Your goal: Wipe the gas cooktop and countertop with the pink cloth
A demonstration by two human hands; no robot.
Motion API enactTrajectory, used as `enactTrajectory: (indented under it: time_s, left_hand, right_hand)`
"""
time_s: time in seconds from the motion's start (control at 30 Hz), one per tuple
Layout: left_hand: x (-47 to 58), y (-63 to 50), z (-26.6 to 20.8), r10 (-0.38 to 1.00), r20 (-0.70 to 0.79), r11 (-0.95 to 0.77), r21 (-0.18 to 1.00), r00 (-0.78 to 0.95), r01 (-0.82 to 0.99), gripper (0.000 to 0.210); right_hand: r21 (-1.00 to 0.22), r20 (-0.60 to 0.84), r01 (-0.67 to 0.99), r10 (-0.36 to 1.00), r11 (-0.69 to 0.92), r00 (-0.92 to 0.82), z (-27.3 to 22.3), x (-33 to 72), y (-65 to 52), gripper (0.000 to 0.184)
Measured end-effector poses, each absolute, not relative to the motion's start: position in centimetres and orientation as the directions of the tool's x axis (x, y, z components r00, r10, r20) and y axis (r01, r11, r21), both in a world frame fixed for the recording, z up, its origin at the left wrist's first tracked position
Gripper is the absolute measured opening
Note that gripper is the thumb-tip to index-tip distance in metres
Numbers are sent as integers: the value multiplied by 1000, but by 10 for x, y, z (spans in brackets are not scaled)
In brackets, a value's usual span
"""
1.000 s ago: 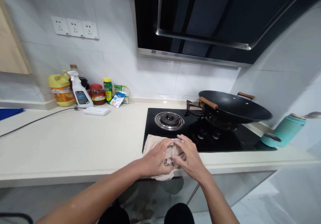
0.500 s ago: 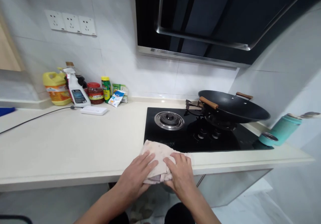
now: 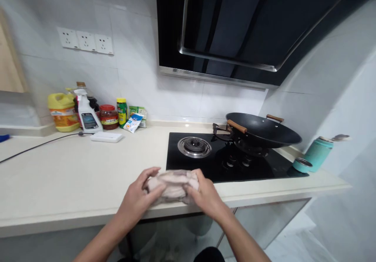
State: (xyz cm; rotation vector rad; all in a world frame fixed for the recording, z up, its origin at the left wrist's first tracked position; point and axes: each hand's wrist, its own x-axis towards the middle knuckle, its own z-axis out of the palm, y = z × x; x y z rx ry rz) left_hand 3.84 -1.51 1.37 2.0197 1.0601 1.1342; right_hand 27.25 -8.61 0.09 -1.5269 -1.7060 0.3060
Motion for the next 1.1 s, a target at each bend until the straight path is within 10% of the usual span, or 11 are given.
enactTrajectory:
  time_s: [0.13,0.33,0.47,0.6,1.1]
  left_hand:
    - [68,-4,28,856,353,-432,890,377,147,50]
    - [60,7,-5,856,279,-442,831,434,338,40]
    - [33,15,-7,885,294,-430,814,362,390,42]
    - [13,23,-3,902,340,-426,800,265,422,42]
    - [-2,38,-24,919,280,-382,806,277,452,45]
  right_hand:
    - [-656,366,749,907,94,207,18,324,-63,32]
    - [-233,451,895,773,-380,446,1,399,-68,35]
    - [-143,559,970,793,-195,242,-4,396,-76,51]
    - [-107,349,990,936,92,-49,-1,375,-62,62]
    - [-207,33,978,999,22,-16,11,277,46,78]
